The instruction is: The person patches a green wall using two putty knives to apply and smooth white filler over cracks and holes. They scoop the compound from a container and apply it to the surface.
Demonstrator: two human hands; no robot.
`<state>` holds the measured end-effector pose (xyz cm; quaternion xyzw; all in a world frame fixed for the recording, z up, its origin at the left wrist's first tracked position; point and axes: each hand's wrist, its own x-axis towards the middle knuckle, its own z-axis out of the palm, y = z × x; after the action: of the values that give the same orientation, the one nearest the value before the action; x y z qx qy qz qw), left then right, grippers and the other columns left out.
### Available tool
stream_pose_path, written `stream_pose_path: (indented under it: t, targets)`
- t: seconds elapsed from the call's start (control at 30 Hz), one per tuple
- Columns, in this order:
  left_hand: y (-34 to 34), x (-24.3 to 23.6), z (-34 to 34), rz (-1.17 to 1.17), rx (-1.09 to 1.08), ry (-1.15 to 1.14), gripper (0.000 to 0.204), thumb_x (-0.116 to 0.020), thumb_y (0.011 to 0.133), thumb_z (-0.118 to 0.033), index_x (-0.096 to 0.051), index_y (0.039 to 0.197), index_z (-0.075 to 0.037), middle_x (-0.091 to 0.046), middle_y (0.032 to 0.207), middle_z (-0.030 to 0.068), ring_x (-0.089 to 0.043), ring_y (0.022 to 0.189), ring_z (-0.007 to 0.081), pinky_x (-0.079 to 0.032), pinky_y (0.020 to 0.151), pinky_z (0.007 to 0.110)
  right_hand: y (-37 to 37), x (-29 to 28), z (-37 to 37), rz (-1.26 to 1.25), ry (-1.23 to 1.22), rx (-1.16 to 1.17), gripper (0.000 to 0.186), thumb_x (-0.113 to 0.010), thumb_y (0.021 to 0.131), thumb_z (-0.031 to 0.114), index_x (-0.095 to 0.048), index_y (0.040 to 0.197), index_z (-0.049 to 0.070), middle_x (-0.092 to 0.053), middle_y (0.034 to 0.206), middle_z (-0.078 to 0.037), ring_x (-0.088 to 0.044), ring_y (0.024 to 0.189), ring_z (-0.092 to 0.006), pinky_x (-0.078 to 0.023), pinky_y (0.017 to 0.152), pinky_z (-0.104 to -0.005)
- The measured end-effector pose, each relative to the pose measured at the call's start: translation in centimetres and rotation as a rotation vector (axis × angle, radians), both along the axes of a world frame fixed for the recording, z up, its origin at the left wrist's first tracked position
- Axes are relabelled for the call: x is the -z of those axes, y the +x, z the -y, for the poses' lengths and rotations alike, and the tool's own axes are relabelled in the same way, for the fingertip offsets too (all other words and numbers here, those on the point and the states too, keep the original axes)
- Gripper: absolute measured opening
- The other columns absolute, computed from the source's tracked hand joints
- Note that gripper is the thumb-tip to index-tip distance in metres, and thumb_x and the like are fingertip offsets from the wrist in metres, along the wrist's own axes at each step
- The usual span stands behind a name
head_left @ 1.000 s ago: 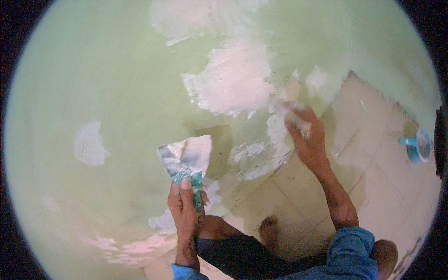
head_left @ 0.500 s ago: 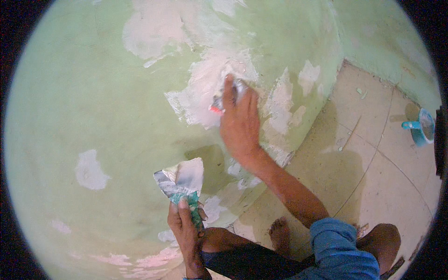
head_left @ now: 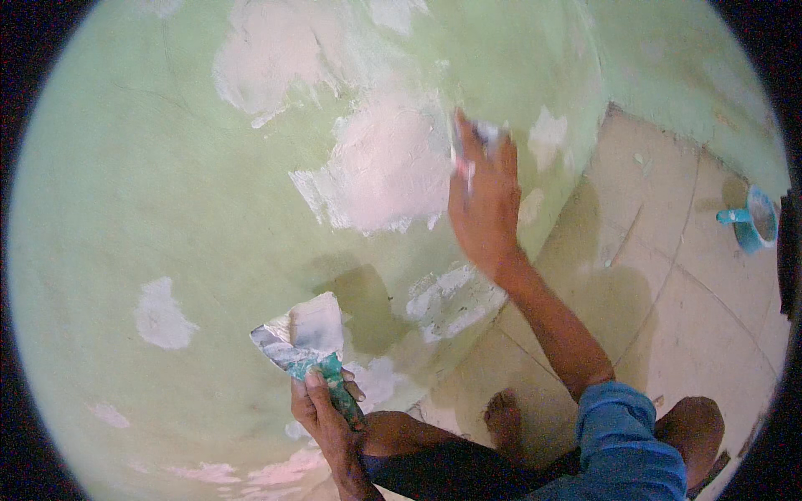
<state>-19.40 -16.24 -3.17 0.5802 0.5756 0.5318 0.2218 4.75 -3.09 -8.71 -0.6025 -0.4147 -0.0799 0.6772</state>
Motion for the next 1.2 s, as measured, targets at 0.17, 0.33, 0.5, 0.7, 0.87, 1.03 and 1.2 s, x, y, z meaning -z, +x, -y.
stream_pose_path:
  t: [0.17,0.33,0.5,0.7,0.87,1.03,1.2]
  targets:
    - [0.3,-0.1,-0.3,-0.035,0.035,0.006,0.027,-0.041,0.099,-0.027,-0.05,0.095,-0.001,-0.06,0.071,0.0113,-0.054,0.047,0.0134,-0.036,0.034,0.022,-0.1,-2.6,-1.7,-0.009,-0.013,0.009,0.057,-0.057,0.079,0.003,-0.043,0.134,0.002,-0.047,0.107,-0.023,-0.047,0.098,-0.0395,-0.043,0.084,-0.0439]
    - [-0.2,0.4,-0.5,-0.032,0.041,0.027,0.027,-0.041,0.099,-0.026,-0.05,0.095,-0.001,-0.059,0.07,0.0117,-0.054,0.047,0.0141,-0.038,0.035,0.023,-5.3,-2.3,0.5,0.19,0.078,-0.103,0.061,-0.058,0.075,0.006,-0.042,0.134,-0.001,-0.048,0.105,-0.022,-0.048,0.093,-0.0366,-0.045,0.079,-0.0428]
    - [0.5,0.2,-0.4,-0.021,0.0,0.047,0.029,-0.043,0.098,-0.03,-0.05,0.088,-0.003,-0.058,0.065,0.0102,-0.052,0.043,0.014,-0.04,0.036,0.025,-4.8,-0.2,2.9,0.257,0.127,-0.18,0.063,-0.057,0.075,0.005,-0.042,0.136,0.003,-0.049,0.107,-0.022,-0.049,0.089,-0.0371,-0.045,0.08,-0.0424]
    - [0.0,0.6,-0.7,-0.037,0.014,0.081,0.028,-0.043,0.098,-0.029,-0.05,0.089,-0.003,-0.058,0.065,0.0105,-0.053,0.044,0.0144,-0.041,0.037,0.025,2.3,-1.9,-1.2,0.034,0.059,0.054,0.053,-0.058,0.08,0.005,-0.047,0.131,0.005,-0.051,0.104,-0.02,-0.05,0.093,-0.0361,-0.044,0.082,-0.0422]
    - [-0.2,0.2,-0.5,-0.091,0.022,0.085,0.028,-0.043,0.098,-0.029,-0.051,0.089,-0.003,-0.058,0.066,0.0104,-0.054,0.046,0.0146,-0.042,0.039,0.025,-2.6,-3.3,-0.6,0.155,0.185,-0.038,0.054,-0.058,0.077,0.007,-0.049,0.13,0.004,-0.052,0.105,-0.018,-0.051,0.092,-0.0338,-0.046,0.08,-0.0409]
    - [0.1,0.6,-0.6,-0.016,0.042,0.067,0.028,-0.044,0.097,-0.029,-0.051,0.089,-0.003,-0.058,0.066,0.0103,-0.053,0.046,0.0144,-0.043,0.039,0.026,-5.6,-1.4,2.9,0.425,0.188,-0.161,0.056,-0.055,0.075,0.009,-0.049,0.131,0.005,-0.053,0.105,-0.016,-0.053,0.094,-0.0334,-0.048,0.078,-0.038]
    - [-0.1,0.5,-0.4,-0.016,0.013,0.07,0.028,-0.044,0.097,-0.029,-0.05,0.09,-0.003,-0.058,0.066,0.0101,-0.052,0.045,0.0139,-0.042,0.039,0.025,0.9,-0.6,-0.4,0.005,-0.085,0.047,0.057,-0.059,0.076,0.001,-0.049,0.132,0.009,-0.052,0.103,-0.019,-0.052,0.094,-0.0364,-0.044,0.084,-0.0428]
